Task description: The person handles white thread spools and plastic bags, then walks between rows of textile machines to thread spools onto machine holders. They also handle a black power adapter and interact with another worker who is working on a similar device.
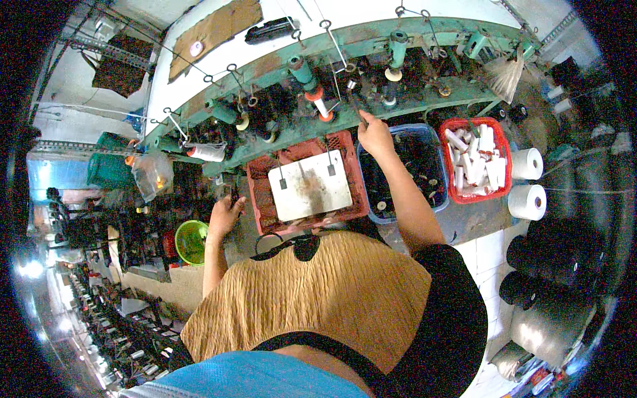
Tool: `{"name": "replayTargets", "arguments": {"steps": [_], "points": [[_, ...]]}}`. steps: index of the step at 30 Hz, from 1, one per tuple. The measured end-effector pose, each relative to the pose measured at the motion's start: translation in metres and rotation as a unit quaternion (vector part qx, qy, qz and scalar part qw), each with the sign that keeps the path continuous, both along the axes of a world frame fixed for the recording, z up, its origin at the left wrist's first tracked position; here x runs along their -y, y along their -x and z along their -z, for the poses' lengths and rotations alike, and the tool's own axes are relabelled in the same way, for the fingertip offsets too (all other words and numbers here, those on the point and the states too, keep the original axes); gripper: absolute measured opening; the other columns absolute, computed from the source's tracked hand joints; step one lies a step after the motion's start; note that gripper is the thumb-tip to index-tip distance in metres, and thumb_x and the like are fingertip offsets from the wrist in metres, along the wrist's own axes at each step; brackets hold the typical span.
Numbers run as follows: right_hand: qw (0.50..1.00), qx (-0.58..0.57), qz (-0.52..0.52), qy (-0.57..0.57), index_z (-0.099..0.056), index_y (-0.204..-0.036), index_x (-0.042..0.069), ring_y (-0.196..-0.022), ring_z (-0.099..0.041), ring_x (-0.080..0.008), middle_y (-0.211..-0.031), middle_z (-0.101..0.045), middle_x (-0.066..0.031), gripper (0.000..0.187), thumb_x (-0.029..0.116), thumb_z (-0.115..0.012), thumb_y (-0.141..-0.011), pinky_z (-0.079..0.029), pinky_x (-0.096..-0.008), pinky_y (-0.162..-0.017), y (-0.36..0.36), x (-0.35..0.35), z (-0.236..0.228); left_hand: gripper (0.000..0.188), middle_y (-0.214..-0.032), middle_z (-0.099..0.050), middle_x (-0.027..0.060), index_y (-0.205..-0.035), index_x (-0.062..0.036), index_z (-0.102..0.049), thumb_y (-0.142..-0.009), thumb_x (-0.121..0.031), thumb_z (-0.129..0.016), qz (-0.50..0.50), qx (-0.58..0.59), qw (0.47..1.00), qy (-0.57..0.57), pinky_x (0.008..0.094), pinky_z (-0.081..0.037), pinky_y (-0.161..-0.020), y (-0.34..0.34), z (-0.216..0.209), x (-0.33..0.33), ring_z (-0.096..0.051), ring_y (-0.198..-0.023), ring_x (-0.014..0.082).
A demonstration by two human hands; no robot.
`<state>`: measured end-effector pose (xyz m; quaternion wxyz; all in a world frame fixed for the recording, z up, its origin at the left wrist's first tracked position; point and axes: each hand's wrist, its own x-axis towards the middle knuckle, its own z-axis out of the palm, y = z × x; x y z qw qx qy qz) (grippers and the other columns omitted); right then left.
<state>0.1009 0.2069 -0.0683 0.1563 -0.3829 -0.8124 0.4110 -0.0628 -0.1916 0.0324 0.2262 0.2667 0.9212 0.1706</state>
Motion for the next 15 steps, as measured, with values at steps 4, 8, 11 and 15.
{"name": "replayTargets", "arguments": {"steps": [4,8,11,15], "points": [[0.998,-0.038,-0.009,-0.049,-0.059,-0.125,0.006,-0.105,-0.063,-0.0352,-0.114,-0.064,-0.0216,0.038,0.014,-0.057,-0.088,-0.049,-0.0372,-0.090,0.021,-0.013,-0.001,0.041,-0.072,-0.061,0.0258,-0.078,0.0042,-0.057,-0.091,-0.035,-0.062,0.028,-0.014,0.999,0.000,0.0472,-0.046,-0.064,0.002,0.008,0.001,-0.062,-0.073,0.0433],[0.998,-0.055,0.011,-0.036,-0.061,-0.123,0.008,-0.104,-0.062,-0.0385,-0.115,-0.063,-0.0220,0.037,0.017,-0.056,-0.088,-0.049,-0.0413,-0.091,0.046,-0.026,0.004,0.042,-0.070,-0.060,0.0262,-0.077,0.0044,-0.057,-0.090,-0.035,-0.063,0.024,-0.001,0.999,-0.026,0.0475,-0.046,-0.062,0.002,0.012,0.006,-0.061,-0.071,0.0442],[0.997,-0.045,-0.037,-0.052,-0.063,-0.121,0.009,-0.102,-0.062,-0.0393,-0.114,-0.063,-0.0219,0.036,0.017,-0.054,-0.087,-0.050,-0.0426,-0.090,0.051,-0.033,0.010,0.042,-0.069,-0.060,0.0257,-0.077,0.0042,-0.057,-0.090,-0.035,-0.064,0.018,-0.010,1.000,-0.012,0.0467,-0.046,-0.062,0.002,0.010,0.011,-0.061,-0.070,0.0437],[0.994,-0.088,0.003,-0.059,-0.060,-0.124,0.010,-0.099,-0.063,-0.0399,-0.108,-0.065,-0.0234,0.037,0.017,-0.054,-0.088,-0.050,-0.0424,-0.088,0.024,-0.020,0.017,0.042,-0.070,-0.062,0.0249,-0.077,0.0035,-0.059,-0.089,-0.037,-0.064,-0.015,0.011,1.000,-0.009,0.0461,-0.047,-0.063,0.001,0.001,0.020,-0.062,-0.071,0.0429]]}}
